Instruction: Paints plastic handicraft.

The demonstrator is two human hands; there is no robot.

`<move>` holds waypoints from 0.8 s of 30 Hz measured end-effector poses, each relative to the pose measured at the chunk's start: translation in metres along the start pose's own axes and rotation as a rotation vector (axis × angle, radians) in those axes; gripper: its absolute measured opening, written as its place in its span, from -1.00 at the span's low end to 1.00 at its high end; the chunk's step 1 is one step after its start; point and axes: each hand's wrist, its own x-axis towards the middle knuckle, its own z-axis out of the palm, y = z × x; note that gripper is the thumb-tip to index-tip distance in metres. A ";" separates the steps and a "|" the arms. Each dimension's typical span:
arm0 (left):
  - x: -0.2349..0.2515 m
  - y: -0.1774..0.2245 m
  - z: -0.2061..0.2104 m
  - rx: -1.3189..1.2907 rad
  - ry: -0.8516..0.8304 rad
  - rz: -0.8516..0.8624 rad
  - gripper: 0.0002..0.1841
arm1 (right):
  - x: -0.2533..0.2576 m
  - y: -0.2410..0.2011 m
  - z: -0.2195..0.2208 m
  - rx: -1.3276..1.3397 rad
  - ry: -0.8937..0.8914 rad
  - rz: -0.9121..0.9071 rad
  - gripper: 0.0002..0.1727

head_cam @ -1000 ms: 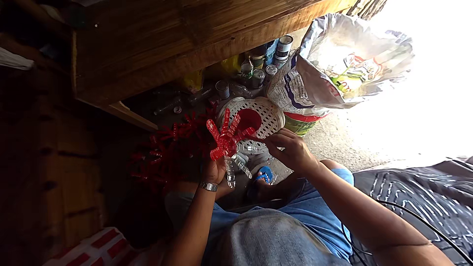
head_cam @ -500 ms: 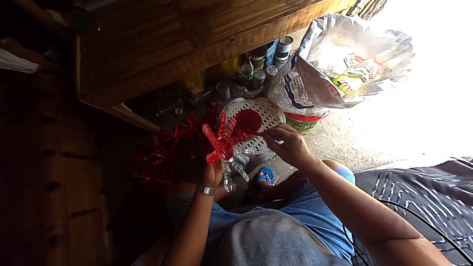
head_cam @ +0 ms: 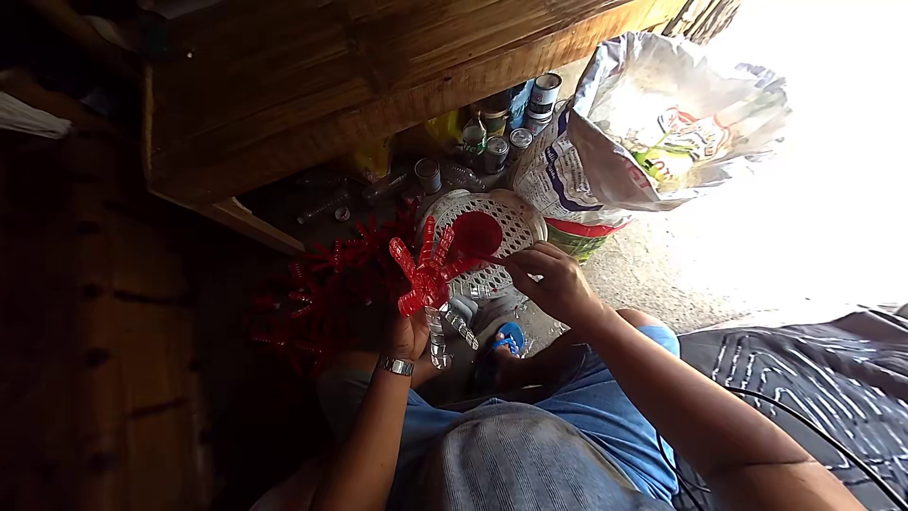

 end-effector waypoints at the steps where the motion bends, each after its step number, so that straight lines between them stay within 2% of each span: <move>1: 0.000 0.000 0.001 0.009 0.002 0.005 -0.67 | -0.003 -0.001 -0.001 -0.010 -0.002 -0.001 -0.80; 3: -0.001 0.000 0.001 0.017 0.009 0.002 -0.66 | -0.010 -0.004 -0.003 -0.018 -0.002 -0.006 -0.79; 7: -0.001 0.000 0.001 0.002 0.017 -0.012 -0.77 | -0.013 -0.007 -0.010 -0.018 0.010 -0.030 -0.80; 13: 0.000 0.000 0.000 -0.013 0.011 -0.007 -0.70 | 0.005 -0.003 -0.008 -0.023 0.018 -0.016 -0.80; 24: 0.002 0.000 -0.001 0.000 0.010 -0.022 -0.73 | -0.009 -0.007 -0.014 -0.042 0.044 -0.032 -0.81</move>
